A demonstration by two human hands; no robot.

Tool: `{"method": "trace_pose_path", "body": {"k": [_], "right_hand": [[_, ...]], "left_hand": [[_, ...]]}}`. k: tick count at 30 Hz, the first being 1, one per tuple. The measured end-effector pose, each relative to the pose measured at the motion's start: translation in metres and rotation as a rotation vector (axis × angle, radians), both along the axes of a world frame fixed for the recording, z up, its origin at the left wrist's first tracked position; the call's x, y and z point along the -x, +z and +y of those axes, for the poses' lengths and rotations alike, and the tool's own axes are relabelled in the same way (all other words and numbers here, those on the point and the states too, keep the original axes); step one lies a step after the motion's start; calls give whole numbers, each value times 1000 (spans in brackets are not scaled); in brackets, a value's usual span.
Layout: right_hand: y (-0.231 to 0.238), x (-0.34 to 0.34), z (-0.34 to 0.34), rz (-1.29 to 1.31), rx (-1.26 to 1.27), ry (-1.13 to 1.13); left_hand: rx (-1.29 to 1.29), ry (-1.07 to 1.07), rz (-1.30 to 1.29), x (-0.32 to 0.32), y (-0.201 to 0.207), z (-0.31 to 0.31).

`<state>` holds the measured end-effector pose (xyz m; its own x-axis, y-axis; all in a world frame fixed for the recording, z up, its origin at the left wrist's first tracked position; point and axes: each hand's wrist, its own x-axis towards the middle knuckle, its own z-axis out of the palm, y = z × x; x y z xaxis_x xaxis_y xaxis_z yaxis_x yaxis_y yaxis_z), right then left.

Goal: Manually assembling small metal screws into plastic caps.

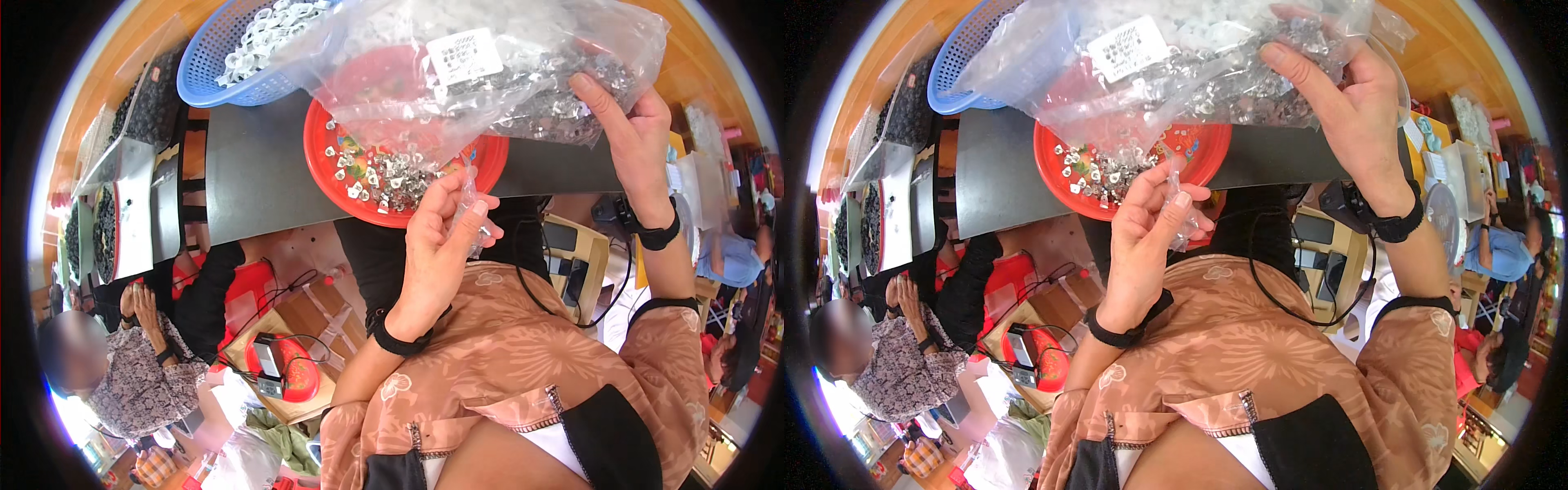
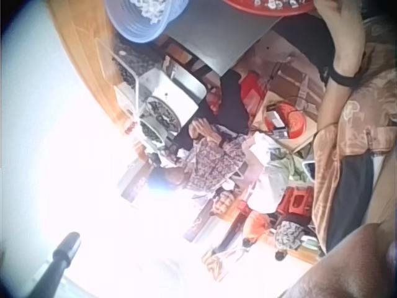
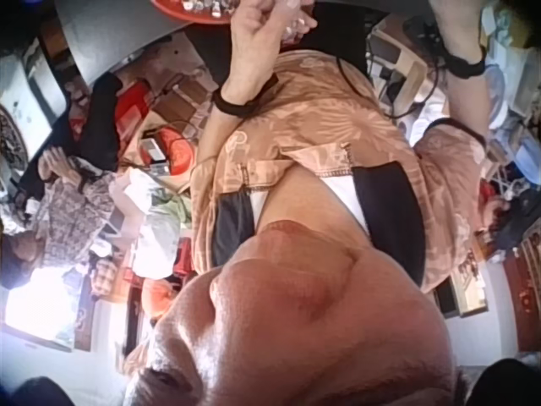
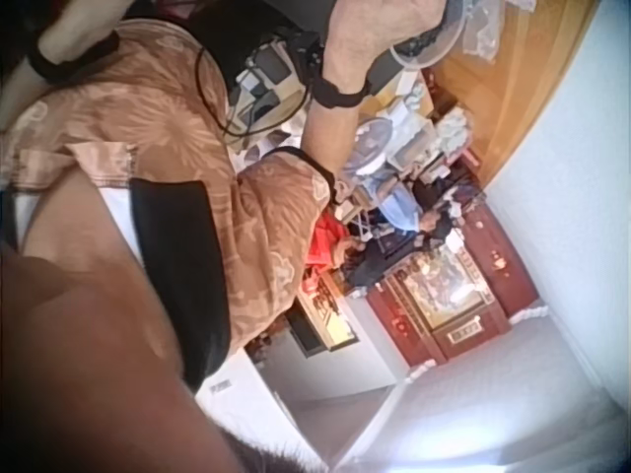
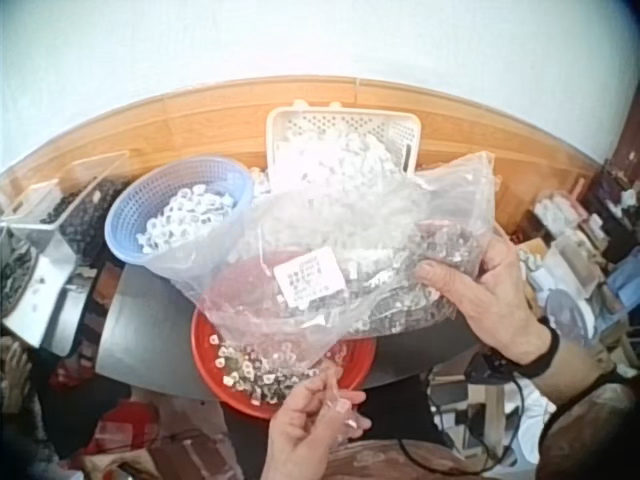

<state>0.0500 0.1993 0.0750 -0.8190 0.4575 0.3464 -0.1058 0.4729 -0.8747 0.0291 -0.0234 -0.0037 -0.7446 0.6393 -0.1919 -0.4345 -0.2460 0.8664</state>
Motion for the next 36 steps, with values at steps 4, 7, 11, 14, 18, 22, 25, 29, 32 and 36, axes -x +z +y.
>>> {"method": "trace_pose_path", "body": {"k": [4,7,11,14,18,22,25,29,32,36], "right_hand": [[-5,-1,4,-22,-55,17],[-6,-3,5,-43,-80,-4],[-5,-3,3,-41,-76,-10],[-12,-5,10,-47,-39,-34],[-11,-7,12,-19,-27,24],[-25,-9,20,-13,165,-36],[-40,-15,28,13,394,-48],[-52,-23,32,0,594,-101],[-55,-28,36,-1,667,-113],[-63,-29,37,63,880,-44]], "left_hand": [[-16,-17,-39,-1,0,3],[-18,-29,-38,-1,-2,4],[-10,-37,-37,-1,0,6],[4,-46,-35,0,1,6],[8,-46,-14,-1,2,9],[21,-42,27,-3,3,11],[33,-32,71,-4,3,13],[54,-16,100,-7,6,15],[59,21,147,-11,11,20],[7,300,288,-8,24,17]]}}
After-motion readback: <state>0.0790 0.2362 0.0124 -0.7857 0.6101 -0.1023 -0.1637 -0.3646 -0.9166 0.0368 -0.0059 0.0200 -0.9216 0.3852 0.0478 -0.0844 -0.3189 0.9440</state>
